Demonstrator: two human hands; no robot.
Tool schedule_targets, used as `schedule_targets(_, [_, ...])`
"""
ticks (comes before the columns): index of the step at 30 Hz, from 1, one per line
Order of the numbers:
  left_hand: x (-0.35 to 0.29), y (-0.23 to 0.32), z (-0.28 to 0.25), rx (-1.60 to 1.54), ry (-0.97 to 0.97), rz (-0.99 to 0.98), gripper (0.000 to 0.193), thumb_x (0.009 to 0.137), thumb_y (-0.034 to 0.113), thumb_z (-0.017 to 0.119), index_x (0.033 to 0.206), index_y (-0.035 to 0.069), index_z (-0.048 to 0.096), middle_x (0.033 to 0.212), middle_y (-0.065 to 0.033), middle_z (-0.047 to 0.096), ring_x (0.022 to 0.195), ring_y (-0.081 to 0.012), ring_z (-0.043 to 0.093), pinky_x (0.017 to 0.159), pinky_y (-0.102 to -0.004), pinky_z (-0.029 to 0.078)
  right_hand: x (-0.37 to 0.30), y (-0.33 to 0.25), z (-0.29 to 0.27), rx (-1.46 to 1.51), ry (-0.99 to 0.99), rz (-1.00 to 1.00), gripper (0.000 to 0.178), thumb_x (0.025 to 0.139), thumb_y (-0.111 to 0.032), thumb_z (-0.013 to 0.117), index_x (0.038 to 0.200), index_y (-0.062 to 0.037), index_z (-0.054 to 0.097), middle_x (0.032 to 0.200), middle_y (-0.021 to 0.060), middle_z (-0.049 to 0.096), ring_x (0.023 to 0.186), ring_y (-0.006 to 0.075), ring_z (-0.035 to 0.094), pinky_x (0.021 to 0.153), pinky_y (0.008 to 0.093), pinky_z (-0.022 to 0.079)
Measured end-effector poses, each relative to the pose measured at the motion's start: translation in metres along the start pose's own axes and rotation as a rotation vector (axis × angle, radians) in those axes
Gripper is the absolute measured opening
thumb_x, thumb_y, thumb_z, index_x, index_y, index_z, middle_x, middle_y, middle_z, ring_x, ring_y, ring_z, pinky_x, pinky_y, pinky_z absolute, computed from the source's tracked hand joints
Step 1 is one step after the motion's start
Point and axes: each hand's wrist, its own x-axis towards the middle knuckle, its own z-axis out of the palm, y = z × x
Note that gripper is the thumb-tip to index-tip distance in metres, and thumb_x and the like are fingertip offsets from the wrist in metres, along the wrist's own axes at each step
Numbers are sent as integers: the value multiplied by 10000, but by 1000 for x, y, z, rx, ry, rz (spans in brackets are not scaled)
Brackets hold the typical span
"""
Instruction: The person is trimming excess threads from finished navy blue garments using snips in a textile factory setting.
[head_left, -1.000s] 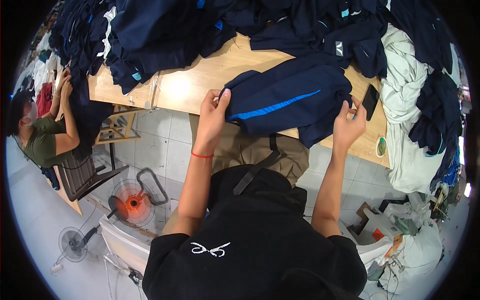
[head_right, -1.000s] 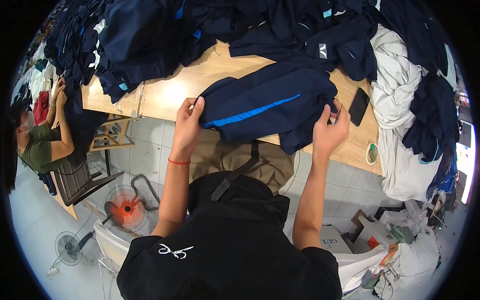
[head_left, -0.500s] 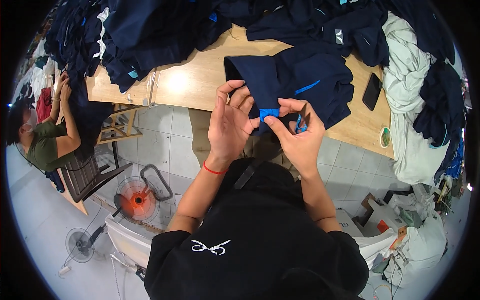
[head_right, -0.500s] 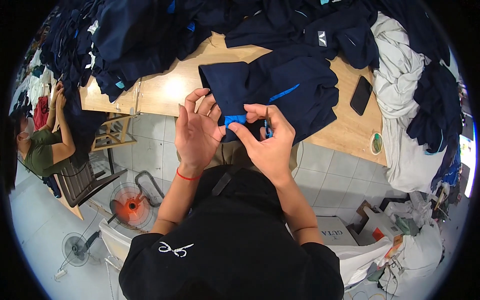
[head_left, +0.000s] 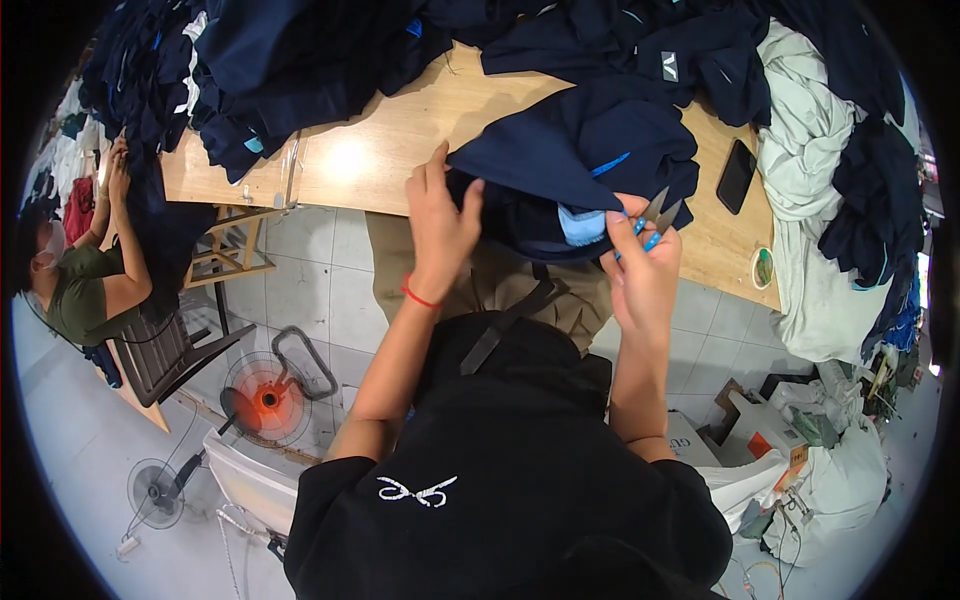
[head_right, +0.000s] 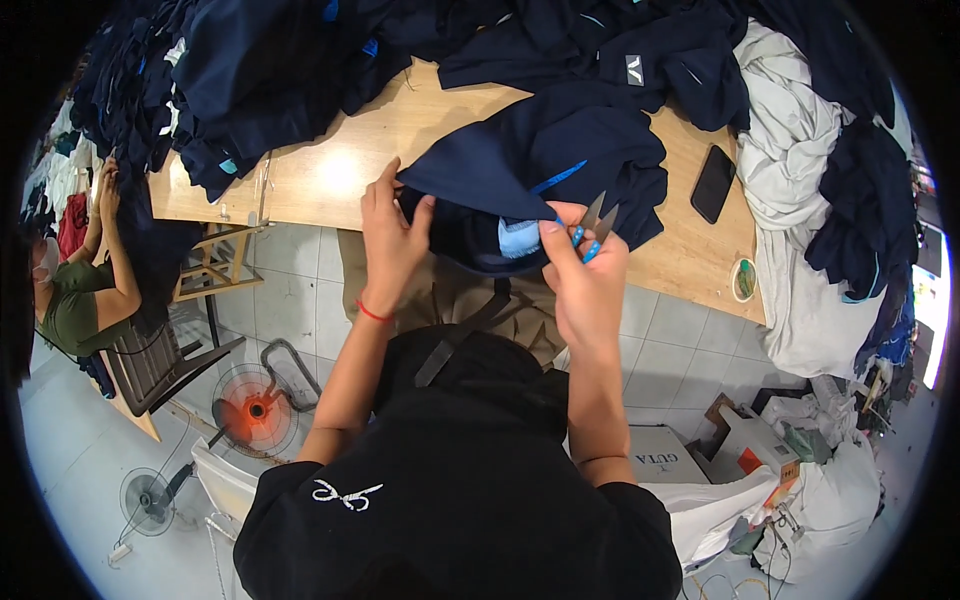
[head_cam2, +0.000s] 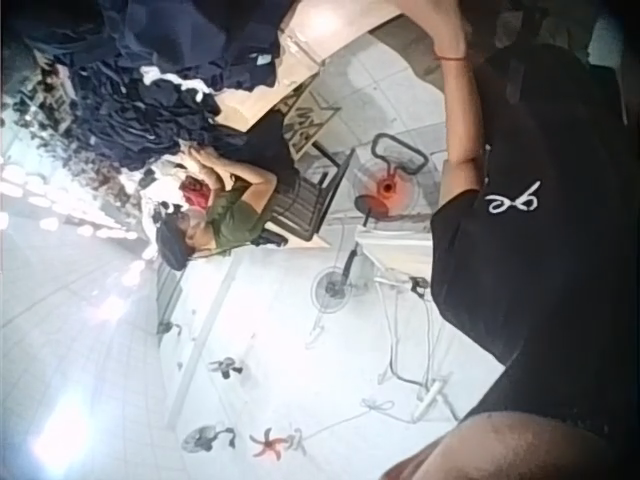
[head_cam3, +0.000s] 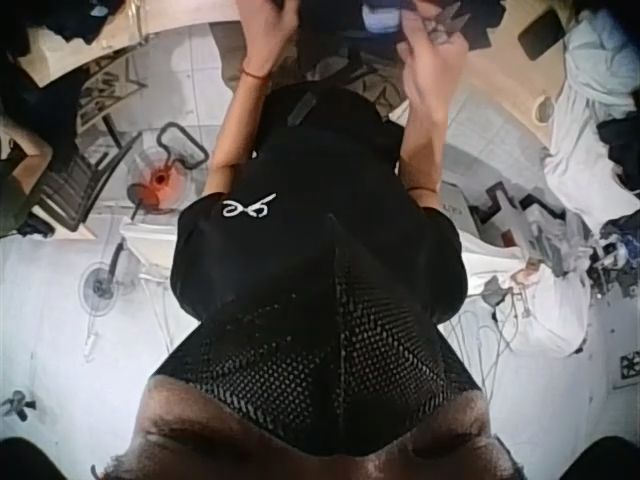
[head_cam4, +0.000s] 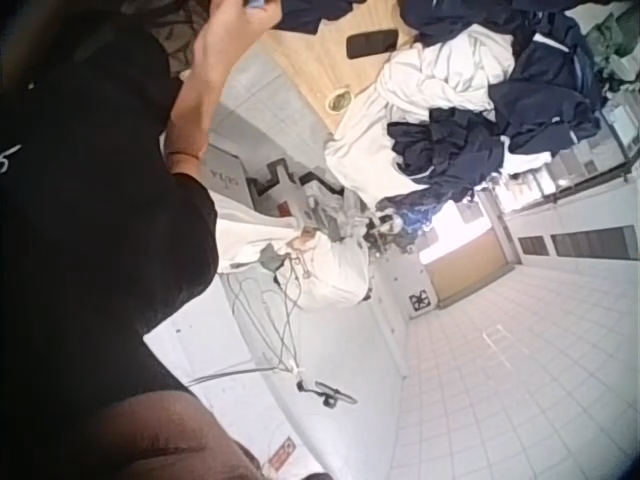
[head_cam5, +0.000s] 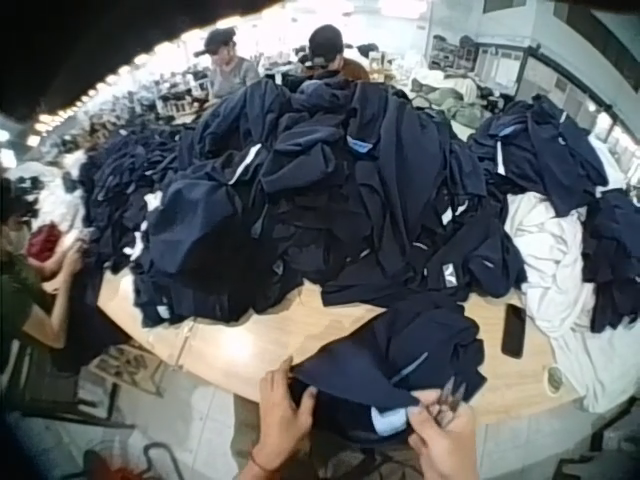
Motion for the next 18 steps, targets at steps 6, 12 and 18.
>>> schedule_targets(6, [-5, -54, -18, -323, -200, -399, 221, 1031, 103, 706, 1225, -3, 696, 1018, -101, 690, 916, -219, 627, 818, -370, 524, 14, -3, -38, 192, -6, 108, 80, 986, -83, 738, 1046, -64, 688, 856, -48, 638, 727, 51, 608, 560, 238, 420])
schedule_targets(12, [10, -53, -59, -1897, -198, -926, 370, 1159, 251, 452, 1218, -35, 678, 1272, -193, 740, 1201, -303, 709, 1113, -479, 546, 18, -8, -46, 290, 25, 164, 141, 956, -167, 710, 1032, -56, 666, 901, 19, 693, 877, 172, 718, 830, 361, 586])
schedule_targets(18, [11, -76, -61, -2244, -247, -634, 407, 1165, 256, 435, 1275, -62, 664, 1317, -222, 720, 1254, -340, 680, 1187, -514, 479, 16, -12, -34, 243, 58, 127, 99, 958, -133, 734, 986, -67, 666, 827, -27, 629, 713, 87, 627, 642, 283, 510])
